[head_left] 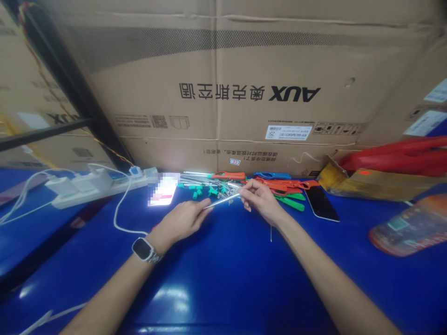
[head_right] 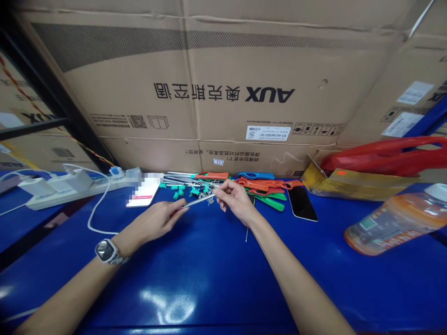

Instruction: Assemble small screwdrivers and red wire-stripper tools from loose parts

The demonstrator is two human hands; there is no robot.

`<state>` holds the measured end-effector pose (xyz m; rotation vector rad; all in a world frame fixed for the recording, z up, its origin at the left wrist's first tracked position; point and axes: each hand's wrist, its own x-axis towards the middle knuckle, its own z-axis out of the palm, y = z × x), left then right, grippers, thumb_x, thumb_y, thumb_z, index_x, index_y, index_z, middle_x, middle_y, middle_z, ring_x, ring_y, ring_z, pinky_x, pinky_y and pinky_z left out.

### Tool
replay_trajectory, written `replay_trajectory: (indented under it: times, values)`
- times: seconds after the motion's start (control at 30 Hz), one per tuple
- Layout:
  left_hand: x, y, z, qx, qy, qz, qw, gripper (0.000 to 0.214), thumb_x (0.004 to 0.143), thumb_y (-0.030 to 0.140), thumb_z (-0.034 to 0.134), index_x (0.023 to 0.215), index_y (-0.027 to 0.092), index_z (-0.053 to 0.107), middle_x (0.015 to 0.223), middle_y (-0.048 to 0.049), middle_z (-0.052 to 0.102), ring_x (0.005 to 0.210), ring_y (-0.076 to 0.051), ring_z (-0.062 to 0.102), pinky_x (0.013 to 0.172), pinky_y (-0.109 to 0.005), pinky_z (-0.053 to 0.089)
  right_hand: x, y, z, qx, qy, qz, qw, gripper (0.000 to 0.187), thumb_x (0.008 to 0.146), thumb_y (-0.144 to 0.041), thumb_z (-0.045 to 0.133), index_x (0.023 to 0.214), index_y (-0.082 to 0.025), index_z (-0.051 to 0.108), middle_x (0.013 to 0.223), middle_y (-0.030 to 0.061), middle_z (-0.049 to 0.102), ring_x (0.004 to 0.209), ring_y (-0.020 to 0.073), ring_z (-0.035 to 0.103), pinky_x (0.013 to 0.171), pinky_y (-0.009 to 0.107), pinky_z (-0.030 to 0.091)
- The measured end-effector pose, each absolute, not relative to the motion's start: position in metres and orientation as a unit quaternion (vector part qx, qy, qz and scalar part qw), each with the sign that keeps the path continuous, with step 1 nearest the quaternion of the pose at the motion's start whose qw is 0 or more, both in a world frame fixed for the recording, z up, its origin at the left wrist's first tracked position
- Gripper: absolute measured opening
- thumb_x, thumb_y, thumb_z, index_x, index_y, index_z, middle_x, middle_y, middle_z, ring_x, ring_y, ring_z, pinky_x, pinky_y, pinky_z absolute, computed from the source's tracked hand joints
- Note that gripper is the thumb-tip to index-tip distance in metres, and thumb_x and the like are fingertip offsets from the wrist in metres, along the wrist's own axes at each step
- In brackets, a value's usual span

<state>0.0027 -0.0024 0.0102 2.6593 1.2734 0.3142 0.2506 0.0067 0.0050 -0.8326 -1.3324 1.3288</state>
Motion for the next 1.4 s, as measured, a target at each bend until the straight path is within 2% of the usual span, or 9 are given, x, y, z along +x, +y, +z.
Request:
replay_trajectory:
  times: [0.13, 0.23, 0.43, 0.57, 0.83, 0.97, 1.13, 1.33, 1.4]
  values:
    - [0.005, -0.003, 0.008, 0.897, 0.428, 0.09, 0.065, 0.033, 0.104, 0.04, 0.027, 0.088, 0.022, 0.048, 0.065, -0.0014, 0.056, 0.062, -0.02, 0.059, 0.059, -0.029, 0.035, 0.242, 0.007, -0.001, -0.398, -0.565, 0.521, 0.501, 0.044, 0.078, -0.058, 0.069, 0.07, -0.023, 0.043, 0.048, -0.0094, 0.048, 0.035, 0.0064, 0.037, 0.034, 0.019, 0.027]
    - [0.007, -0.003, 0.007, 0.9, 0.425, 0.081, 0.056, 0.033, 0.104, 0.04, 0.026, 0.09, 0.021, 0.049, 0.066, -0.002, 0.058, 0.062, -0.02, 0.06, 0.059, -0.029, 0.035, 0.235, 0.007, -0.007, -0.42, -0.592, 0.474, 0.498, 0.045, 0.086, -0.065, 0.053, 0.07, -0.023, 0.044, 0.047, -0.0097, 0.039, 0.035, 0.0068, 0.03, 0.036, 0.021, 0.023]
    - [0.008, -0.004, 0.005, 0.899, 0.429, 0.081, 0.037, 0.034, 0.104, 0.041, 0.025, 0.092, 0.021, 0.049, 0.069, -0.0034, 0.061, 0.064, -0.022, 0.062, 0.059, -0.03, 0.037, 0.243, 0.003, -0.004, -0.515, -0.638, 0.313, 0.48, 0.047, 0.094, -0.063, 0.039, 0.072, -0.023, 0.053, 0.058, -0.0017, 0.05, 0.056, 0.0156, 0.049, 0.053, 0.025, 0.033]
    - [0.008, -0.004, 0.003, 0.899, 0.427, 0.085, 0.036, 0.035, 0.104, 0.041, 0.026, 0.092, 0.02, 0.051, 0.069, -0.0037, 0.061, 0.063, -0.021, 0.062, 0.059, -0.03, 0.038, 0.243, 0.001, -0.003, -0.545, -0.658, 0.236, 0.463, 0.051, 0.095, -0.061, 0.039, 0.062, -0.022, 0.045, 0.059, 0.0, 0.047, 0.059, 0.0164, 0.043, 0.056, 0.027, 0.028]
    - [0.013, -0.006, 0.006, 0.903, 0.42, 0.086, 0.029, 0.032, 0.105, 0.039, 0.026, 0.094, 0.021, 0.049, 0.07, -0.0033, 0.062, 0.063, -0.022, 0.062, 0.059, -0.03, 0.037, 0.218, 0.003, -0.007, -0.383, -0.524, 0.51, 0.564, 0.049, 0.079, -0.067, 0.06, 0.071, -0.024, 0.037, 0.06, -0.0074, 0.029, 0.047, 0.0088, 0.027, 0.039, 0.02, 0.021]
    - [0.013, -0.007, 0.005, 0.901, 0.424, 0.091, 0.025, 0.03, 0.105, 0.039, 0.026, 0.094, 0.021, 0.048, 0.072, -0.0034, 0.063, 0.065, -0.022, 0.063, 0.059, -0.03, 0.036, 0.205, 0.001, -0.008, -0.393, -0.451, 0.518, 0.611, 0.049, 0.078, -0.067, 0.059, 0.069, -0.024, 0.039, 0.059, -0.0064, 0.032, 0.047, 0.0091, 0.031, 0.038, 0.019, 0.023]
    - [0.012, -0.006, 0.006, 0.901, 0.426, 0.083, 0.023, 0.032, 0.105, 0.039, 0.025, 0.095, 0.021, 0.049, 0.072, -0.0038, 0.063, 0.065, -0.023, 0.064, 0.059, -0.03, 0.037, 0.203, 0.003, -0.013, -0.431, -0.461, 0.471, 0.616, 0.049, 0.079, -0.069, 0.056, 0.07, -0.023, 0.042, 0.061, -0.0041, 0.039, 0.051, 0.0108, 0.039, 0.042, 0.021, 0.032]
    - [0.012, -0.005, 0.005, 0.9, 0.427, 0.082, 0.034, 0.032, 0.105, 0.041, 0.025, 0.113, 0.021, 0.049, 0.078, -0.0045, 0.067, 0.071, -0.024, 0.067, 0.061, -0.03, 0.041, 0.207, 0.008, -0.018, -0.416, -0.491, 0.497, 0.581, 0.05, 0.083, -0.069, 0.048, 0.065, -0.023, 0.036, 0.057, -0.0047, 0.034, 0.048, 0.0102, 0.034, 0.042, 0.021, 0.024]
    - [0.012, -0.005, 0.004, 0.901, 0.425, 0.082, 0.022, 0.033, 0.105, 0.042, 0.025, 0.11, 0.022, 0.05, 0.08, -0.0045, 0.068, 0.073, -0.023, 0.068, 0.062, -0.03, 0.041, 0.205, 0.009, -0.021, -0.409, -0.499, 0.496, 0.581, 0.054, 0.085, -0.071, 0.042, 0.061, -0.023, 0.033, 0.053, -0.0052, 0.029, 0.046, 0.0102, 0.03, 0.041, 0.022, 0.022]
